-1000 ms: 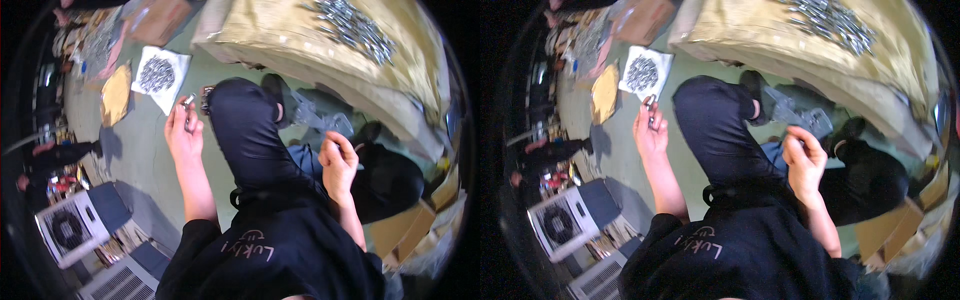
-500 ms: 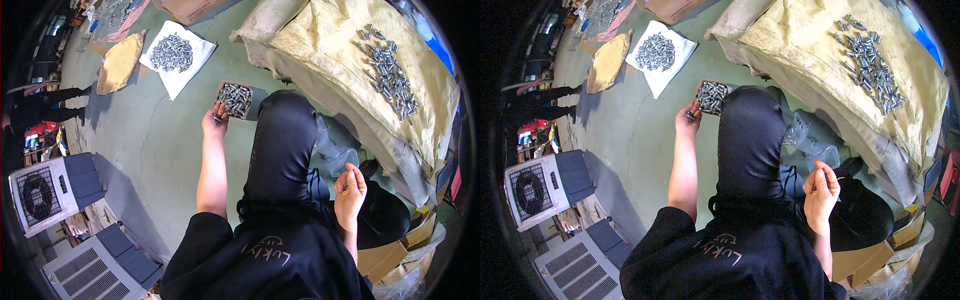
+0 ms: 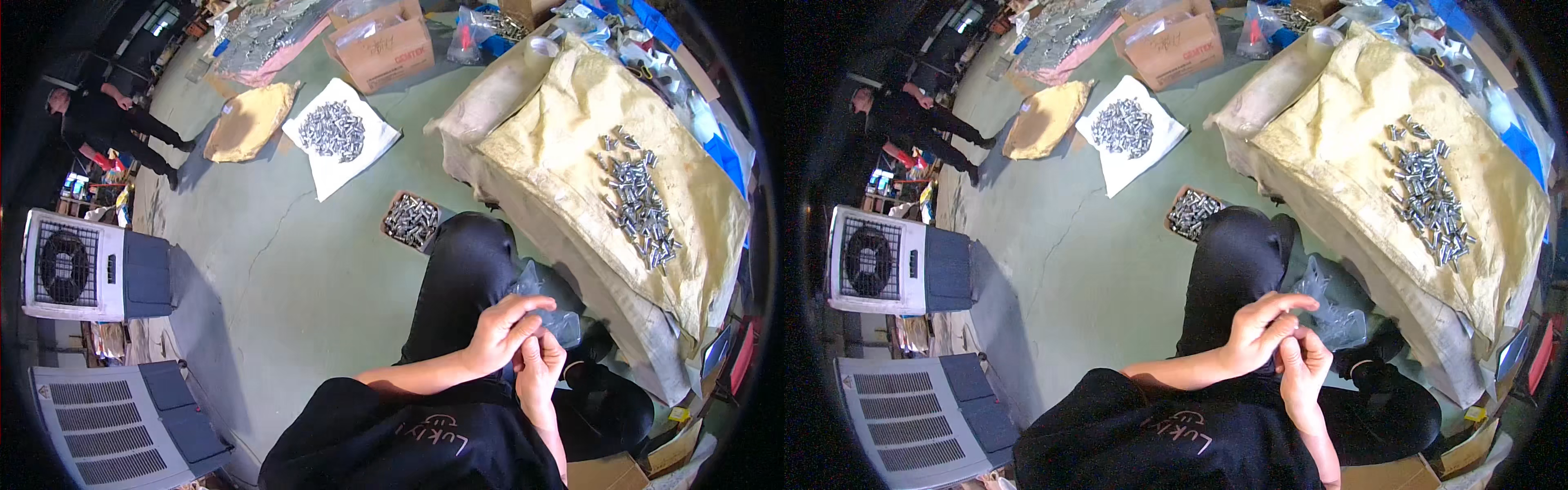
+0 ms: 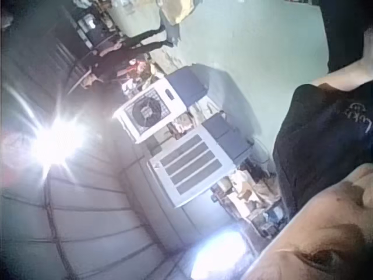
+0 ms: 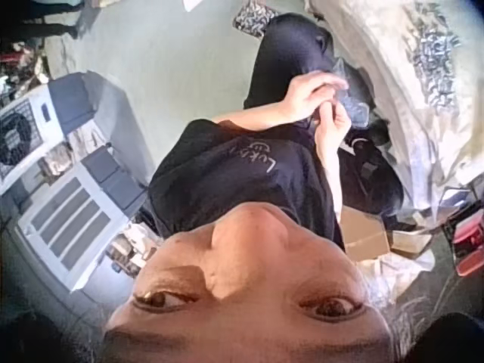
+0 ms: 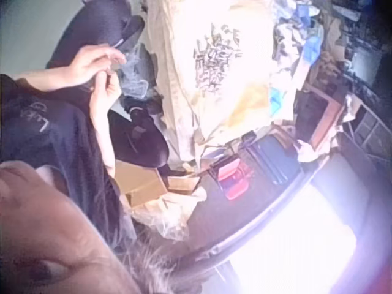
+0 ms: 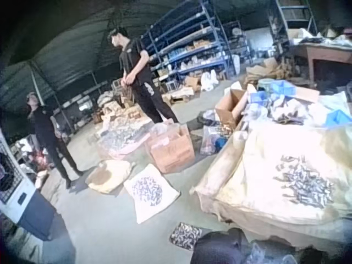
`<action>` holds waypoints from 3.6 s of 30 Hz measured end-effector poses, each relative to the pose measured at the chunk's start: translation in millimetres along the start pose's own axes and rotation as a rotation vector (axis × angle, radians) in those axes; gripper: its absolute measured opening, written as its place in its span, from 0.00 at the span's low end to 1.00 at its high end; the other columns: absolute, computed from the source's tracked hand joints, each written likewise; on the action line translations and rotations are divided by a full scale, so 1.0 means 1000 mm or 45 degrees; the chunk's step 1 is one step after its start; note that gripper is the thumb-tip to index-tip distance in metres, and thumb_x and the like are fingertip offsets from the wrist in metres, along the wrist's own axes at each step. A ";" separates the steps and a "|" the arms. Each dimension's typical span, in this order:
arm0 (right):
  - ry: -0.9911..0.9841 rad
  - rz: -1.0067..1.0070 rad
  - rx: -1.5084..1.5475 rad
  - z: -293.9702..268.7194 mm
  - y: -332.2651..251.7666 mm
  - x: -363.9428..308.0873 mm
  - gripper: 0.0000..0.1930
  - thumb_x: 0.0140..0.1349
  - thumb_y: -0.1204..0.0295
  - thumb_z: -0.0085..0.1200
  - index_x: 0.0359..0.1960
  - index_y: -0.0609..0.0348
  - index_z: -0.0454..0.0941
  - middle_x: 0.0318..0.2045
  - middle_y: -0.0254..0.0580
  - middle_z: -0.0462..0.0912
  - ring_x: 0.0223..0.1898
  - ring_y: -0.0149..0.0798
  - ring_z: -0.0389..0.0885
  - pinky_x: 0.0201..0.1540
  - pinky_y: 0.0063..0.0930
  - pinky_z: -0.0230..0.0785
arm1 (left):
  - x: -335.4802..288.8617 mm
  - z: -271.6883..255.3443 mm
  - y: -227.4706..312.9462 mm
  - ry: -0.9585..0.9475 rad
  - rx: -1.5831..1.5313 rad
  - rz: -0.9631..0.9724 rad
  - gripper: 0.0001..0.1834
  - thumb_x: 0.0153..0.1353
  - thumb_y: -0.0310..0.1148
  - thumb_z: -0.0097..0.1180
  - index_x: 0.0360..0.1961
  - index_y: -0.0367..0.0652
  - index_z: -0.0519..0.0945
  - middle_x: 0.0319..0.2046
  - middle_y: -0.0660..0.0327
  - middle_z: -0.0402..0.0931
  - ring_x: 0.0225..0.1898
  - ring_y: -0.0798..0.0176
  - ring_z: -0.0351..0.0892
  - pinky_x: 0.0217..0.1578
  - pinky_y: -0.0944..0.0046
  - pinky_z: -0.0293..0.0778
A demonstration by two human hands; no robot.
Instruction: The person sorts small metal bolts and screws by hand, taking them from a cardboard box and placing them into a plastic bag.
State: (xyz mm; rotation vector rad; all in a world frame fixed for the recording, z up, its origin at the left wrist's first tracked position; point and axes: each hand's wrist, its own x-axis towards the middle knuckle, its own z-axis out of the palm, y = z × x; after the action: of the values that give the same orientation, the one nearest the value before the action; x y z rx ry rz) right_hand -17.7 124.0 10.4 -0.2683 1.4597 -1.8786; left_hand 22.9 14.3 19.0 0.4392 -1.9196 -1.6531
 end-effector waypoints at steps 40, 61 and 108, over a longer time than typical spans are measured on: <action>0.358 -0.225 0.103 -0.044 -0.010 0.005 0.09 0.48 0.80 0.57 0.33 0.64 0.77 0.23 0.29 0.72 0.24 0.20 0.64 0.26 0.12 0.56 | 0.000 0.022 -0.015 -0.254 -0.557 -0.545 0.15 0.54 0.25 0.54 0.44 0.34 0.73 0.29 0.68 0.73 0.24 0.81 0.63 0.22 0.81 0.57; 0.322 -0.175 0.283 -0.045 -0.007 0.004 0.10 0.50 0.79 0.56 0.36 0.63 0.77 0.24 0.29 0.72 0.21 0.19 0.64 0.22 0.10 0.56 | 0.002 0.022 -0.007 -0.272 -0.372 -0.401 0.14 0.52 0.22 0.55 0.42 0.33 0.74 0.33 0.64 0.73 0.24 0.81 0.64 0.24 0.82 0.61; 0.260 -0.064 0.984 -0.053 -0.007 0.011 0.05 0.55 0.73 0.48 0.29 0.63 0.71 0.19 0.35 0.71 0.18 0.24 0.66 0.19 0.16 0.57 | 0.008 0.023 -0.022 -0.243 -1.253 -0.985 0.23 0.63 0.43 0.38 0.49 0.35 0.66 0.39 0.53 0.70 0.23 0.73 0.57 0.19 0.78 0.59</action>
State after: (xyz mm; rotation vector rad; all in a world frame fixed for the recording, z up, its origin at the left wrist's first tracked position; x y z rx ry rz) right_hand -58.4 157.8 -3.9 0.2654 0.7471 -2.4026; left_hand 0.8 23.6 -2.7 0.6429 -0.8077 -2.9349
